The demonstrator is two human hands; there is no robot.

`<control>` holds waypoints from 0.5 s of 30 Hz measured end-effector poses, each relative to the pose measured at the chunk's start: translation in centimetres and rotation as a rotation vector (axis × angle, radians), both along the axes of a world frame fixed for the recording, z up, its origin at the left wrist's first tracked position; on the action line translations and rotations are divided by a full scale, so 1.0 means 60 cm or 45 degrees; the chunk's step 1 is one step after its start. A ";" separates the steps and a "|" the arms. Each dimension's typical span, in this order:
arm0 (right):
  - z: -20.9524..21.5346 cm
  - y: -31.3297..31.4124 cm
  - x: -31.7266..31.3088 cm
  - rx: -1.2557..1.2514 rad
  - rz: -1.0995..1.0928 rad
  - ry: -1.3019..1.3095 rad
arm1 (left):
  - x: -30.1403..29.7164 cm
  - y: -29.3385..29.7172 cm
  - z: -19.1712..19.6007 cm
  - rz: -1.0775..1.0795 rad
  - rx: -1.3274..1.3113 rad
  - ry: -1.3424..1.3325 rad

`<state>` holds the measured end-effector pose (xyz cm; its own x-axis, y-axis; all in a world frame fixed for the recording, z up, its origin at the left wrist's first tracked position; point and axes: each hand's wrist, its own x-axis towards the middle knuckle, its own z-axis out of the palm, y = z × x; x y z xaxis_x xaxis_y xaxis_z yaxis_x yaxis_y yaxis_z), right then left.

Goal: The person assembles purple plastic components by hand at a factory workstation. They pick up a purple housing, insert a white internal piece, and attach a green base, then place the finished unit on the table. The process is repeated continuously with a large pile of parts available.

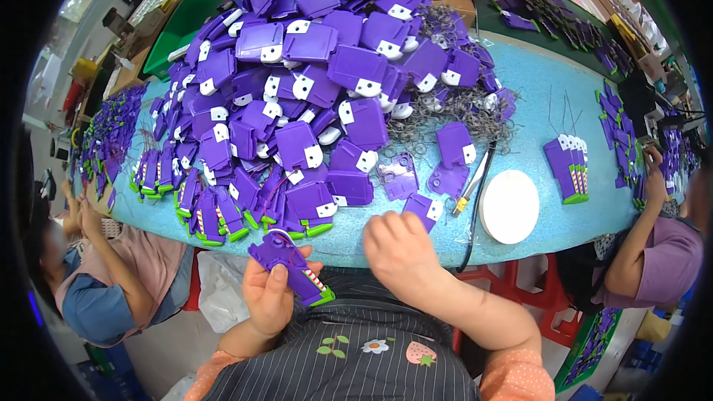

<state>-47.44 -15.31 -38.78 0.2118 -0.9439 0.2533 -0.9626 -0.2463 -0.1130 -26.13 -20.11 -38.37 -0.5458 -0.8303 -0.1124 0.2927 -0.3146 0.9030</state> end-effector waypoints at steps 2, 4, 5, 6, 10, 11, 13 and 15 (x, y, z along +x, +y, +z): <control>-0.002 -0.009 -0.004 0.045 0.086 0.072 | -0.006 0.003 0.004 -0.041 0.008 0.000; 0.005 -0.020 -0.014 0.013 0.160 -0.014 | -0.010 0.005 0.015 -0.056 0.012 0.010; 0.022 -0.015 -0.025 -0.199 0.108 -0.239 | -0.012 0.006 0.020 -0.028 0.017 0.036; 0.046 -0.001 -0.039 -0.205 0.013 -0.400 | -0.010 0.007 0.021 -0.030 0.014 0.039; 0.096 0.098 -0.102 -0.362 -0.677 -0.912 | 0.002 0.012 0.016 -0.144 0.113 0.071; 0.085 0.125 -0.116 -0.452 -0.806 -1.026 | 0.002 0.011 0.014 -0.216 0.149 0.073; 0.084 0.162 -0.133 -0.431 -0.983 -0.879 | -0.009 0.011 0.011 -0.373 0.221 0.079; 0.068 0.180 -0.141 -0.432 -1.027 -0.836 | -0.024 0.016 0.006 -0.475 0.271 0.078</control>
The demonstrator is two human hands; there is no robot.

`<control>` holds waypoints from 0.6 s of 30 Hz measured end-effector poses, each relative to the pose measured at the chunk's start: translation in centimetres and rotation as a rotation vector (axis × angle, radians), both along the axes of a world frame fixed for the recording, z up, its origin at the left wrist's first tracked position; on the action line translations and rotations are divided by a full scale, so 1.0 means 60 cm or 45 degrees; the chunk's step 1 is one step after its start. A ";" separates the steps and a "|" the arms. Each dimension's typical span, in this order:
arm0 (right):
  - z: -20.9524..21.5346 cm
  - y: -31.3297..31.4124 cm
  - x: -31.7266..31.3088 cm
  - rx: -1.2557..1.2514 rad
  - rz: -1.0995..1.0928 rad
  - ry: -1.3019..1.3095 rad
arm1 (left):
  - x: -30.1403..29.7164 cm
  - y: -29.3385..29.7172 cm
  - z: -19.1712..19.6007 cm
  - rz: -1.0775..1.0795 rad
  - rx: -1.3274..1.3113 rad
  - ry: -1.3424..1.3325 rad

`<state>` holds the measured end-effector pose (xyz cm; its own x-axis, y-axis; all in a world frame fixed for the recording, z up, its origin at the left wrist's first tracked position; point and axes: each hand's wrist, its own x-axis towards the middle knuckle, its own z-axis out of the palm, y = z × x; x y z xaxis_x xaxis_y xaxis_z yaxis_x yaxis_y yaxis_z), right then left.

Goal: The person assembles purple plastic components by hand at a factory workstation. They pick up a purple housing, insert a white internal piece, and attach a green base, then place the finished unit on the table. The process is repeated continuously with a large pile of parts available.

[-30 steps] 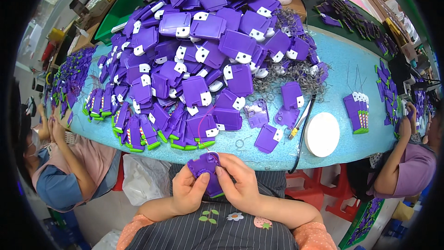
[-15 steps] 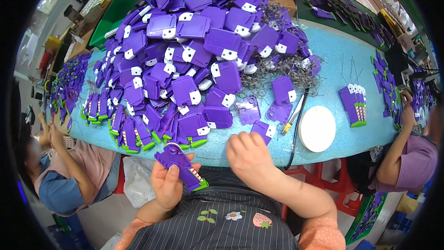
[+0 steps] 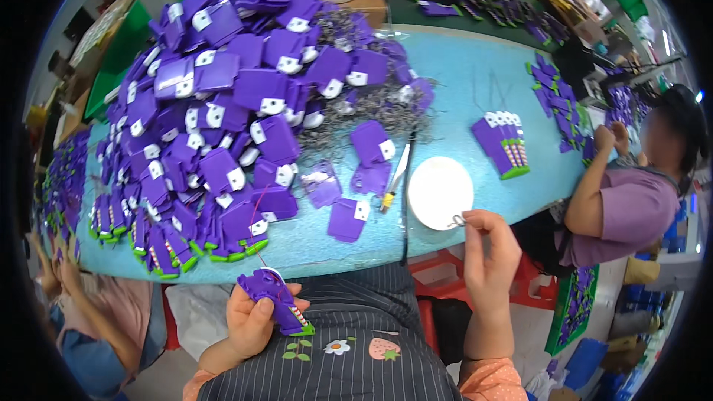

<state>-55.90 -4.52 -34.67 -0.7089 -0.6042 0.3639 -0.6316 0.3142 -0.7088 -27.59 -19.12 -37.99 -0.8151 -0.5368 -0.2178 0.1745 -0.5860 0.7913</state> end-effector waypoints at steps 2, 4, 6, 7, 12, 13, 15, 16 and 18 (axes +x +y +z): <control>-0.013 0.010 0.001 0.006 -0.033 -0.101 | -0.018 0.002 -0.002 -0.102 0.040 0.032; -0.022 0.002 0.001 0.038 -0.042 -0.125 | -0.034 0.004 0.004 -0.120 0.019 -0.021; -0.043 -0.001 -0.015 0.175 0.027 0.240 | -0.042 0.004 0.006 -0.142 0.007 -0.047; -0.046 -0.004 -0.018 0.187 0.070 0.340 | -0.044 0.003 0.006 -0.156 0.004 -0.047; -0.026 0.003 -0.002 -0.019 -0.023 -0.067 | -0.044 0.001 0.012 -0.206 0.027 -0.089; -0.018 0.002 0.004 -0.104 -0.059 -0.231 | -0.046 0.003 0.015 -0.203 0.046 -0.082; -0.004 -0.006 0.023 -0.287 0.100 -0.452 | -0.052 0.008 0.020 -0.211 0.048 -0.040; 0.001 -0.018 0.042 -0.364 0.202 -0.572 | -0.057 0.010 0.018 -0.218 0.028 -0.014; 0.005 -0.033 0.078 -0.469 0.481 -0.923 | -0.072 0.009 0.026 -0.267 -0.058 0.020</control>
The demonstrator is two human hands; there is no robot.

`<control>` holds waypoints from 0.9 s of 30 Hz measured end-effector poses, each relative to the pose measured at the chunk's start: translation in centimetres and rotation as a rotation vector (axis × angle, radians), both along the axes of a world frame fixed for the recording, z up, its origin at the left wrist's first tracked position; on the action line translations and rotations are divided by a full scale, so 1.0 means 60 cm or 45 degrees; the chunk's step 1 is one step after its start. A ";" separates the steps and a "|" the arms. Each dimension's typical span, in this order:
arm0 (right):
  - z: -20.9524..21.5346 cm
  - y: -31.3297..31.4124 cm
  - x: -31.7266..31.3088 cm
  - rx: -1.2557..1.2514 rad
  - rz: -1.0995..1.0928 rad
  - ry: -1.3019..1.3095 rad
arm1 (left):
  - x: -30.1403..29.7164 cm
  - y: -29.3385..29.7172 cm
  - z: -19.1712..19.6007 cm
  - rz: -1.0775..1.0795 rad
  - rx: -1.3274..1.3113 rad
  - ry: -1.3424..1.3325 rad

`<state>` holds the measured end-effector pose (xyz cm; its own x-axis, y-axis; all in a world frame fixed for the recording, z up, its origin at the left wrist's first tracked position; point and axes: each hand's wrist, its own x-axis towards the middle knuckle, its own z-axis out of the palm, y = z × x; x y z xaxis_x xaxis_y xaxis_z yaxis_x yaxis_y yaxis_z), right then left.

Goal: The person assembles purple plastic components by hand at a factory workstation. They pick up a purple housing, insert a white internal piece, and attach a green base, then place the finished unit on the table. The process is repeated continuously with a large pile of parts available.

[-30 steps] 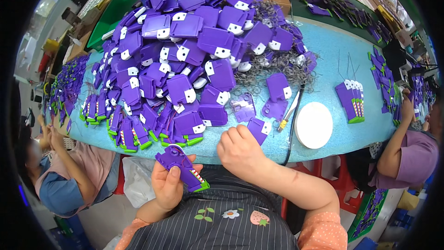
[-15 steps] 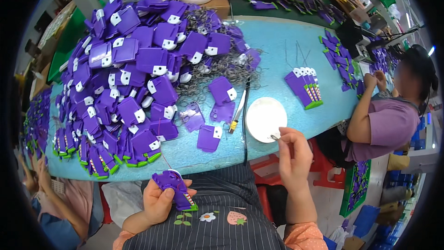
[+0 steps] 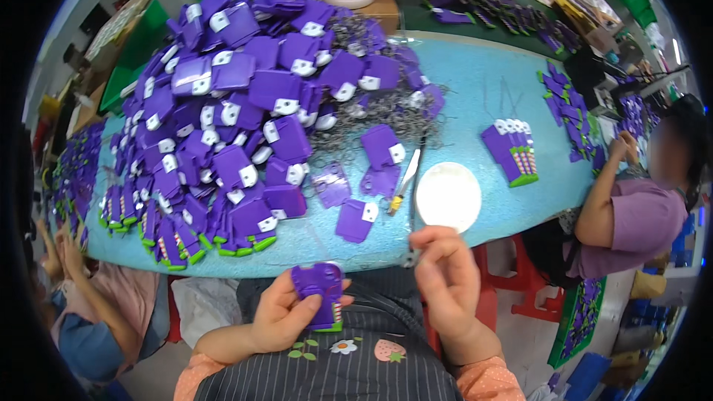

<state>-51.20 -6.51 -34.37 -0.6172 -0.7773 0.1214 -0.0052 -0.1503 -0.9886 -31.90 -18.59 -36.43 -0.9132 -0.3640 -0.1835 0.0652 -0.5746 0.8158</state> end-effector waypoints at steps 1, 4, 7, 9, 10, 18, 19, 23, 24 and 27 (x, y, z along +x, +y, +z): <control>-0.005 -0.011 0.017 -0.053 0.116 -0.102 | -0.003 0.002 0.002 -0.004 0.028 -0.030; -0.027 -0.032 0.045 -0.032 0.331 -0.162 | -0.005 0.000 0.011 0.011 0.022 -0.033; -0.031 -0.043 0.066 -0.013 0.448 -0.464 | -0.001 0.002 0.008 0.077 -0.045 -0.025; -0.037 -0.042 0.068 0.030 0.502 -0.529 | 0.001 0.004 0.002 0.115 -0.101 -0.053; -0.037 -0.039 0.069 0.063 0.504 -0.573 | 0.003 0.003 -0.002 0.094 -0.132 -0.080; 0.009 -0.032 -0.001 0.452 0.679 -0.386 | 0.012 -0.022 0.003 -0.395 -0.487 -0.228; 0.009 -0.035 -0.013 0.502 0.804 -0.326 | 0.011 -0.020 0.004 -0.441 -0.539 -0.212; -0.006 -0.051 -0.026 0.551 1.087 -0.594 | 0.014 -0.022 -0.002 -0.623 -0.488 -0.047; -0.014 -0.053 -0.027 0.519 1.117 -0.706 | 0.025 -0.023 -0.009 -0.630 -0.393 0.038; -0.017 -0.078 -0.022 0.541 0.675 0.141 | 0.054 -0.002 -0.024 -0.317 0.040 0.163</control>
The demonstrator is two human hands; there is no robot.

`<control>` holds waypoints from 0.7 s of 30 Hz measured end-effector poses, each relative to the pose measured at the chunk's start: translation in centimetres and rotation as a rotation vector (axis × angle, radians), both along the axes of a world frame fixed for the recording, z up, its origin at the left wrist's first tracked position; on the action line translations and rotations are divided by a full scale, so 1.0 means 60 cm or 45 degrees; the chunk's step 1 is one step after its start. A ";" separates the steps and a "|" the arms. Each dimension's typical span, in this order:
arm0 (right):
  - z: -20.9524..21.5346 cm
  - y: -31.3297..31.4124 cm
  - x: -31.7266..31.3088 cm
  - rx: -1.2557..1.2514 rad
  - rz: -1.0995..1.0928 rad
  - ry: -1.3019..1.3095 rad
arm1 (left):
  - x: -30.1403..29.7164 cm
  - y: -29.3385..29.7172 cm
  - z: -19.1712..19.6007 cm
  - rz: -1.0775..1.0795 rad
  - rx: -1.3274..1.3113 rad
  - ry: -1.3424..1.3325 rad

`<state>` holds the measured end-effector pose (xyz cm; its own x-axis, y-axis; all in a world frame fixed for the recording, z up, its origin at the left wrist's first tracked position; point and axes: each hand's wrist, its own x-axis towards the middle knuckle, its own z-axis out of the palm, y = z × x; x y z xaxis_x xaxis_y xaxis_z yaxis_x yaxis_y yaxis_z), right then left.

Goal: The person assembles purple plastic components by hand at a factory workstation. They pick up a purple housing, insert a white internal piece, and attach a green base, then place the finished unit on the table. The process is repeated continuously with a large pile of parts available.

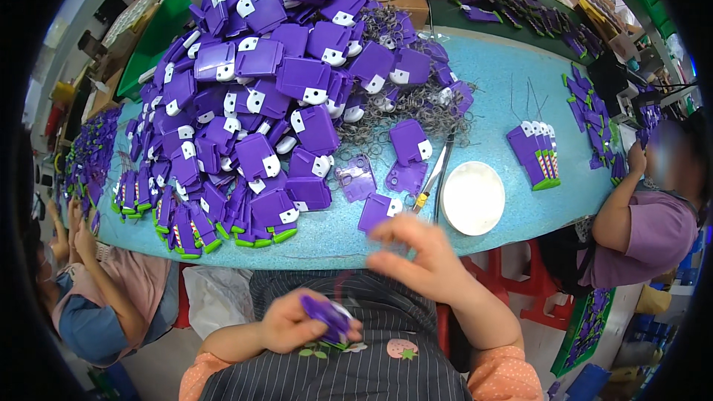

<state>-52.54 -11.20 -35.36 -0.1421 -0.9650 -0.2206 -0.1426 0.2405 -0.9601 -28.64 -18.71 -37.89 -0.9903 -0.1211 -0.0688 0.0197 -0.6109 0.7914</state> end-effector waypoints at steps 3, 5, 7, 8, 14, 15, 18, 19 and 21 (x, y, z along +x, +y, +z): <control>-0.010 -0.039 0.009 -0.210 -0.134 1.455 | 0.014 0.002 0.006 0.254 0.305 -0.229; -0.030 -0.040 0.020 -0.258 -0.106 1.595 | 0.010 -0.002 0.009 0.231 0.286 -0.394; -0.032 -0.040 0.026 -0.283 -0.108 1.530 | 0.010 0.000 0.003 0.219 0.309 -0.526; -0.034 -0.039 0.027 -0.293 -0.111 1.498 | 0.009 0.001 0.000 0.211 0.307 -0.517; -0.023 0.044 0.053 -0.252 -0.140 0.012 | 0.007 0.011 -0.001 0.227 0.303 -0.506; -0.015 0.047 0.063 -0.152 -0.091 -0.260 | 0.006 0.013 -0.002 0.222 0.244 -0.502; -0.034 0.038 0.080 -0.133 -0.102 -0.516 | 0.003 0.020 -0.004 0.213 0.124 -0.484; -0.035 0.035 0.083 -0.082 -0.087 -0.514 | 0.001 0.022 -0.003 0.213 0.121 -0.476; -0.035 0.031 0.087 0.024 -0.059 -0.508 | -0.003 0.025 0.002 0.219 0.134 -0.468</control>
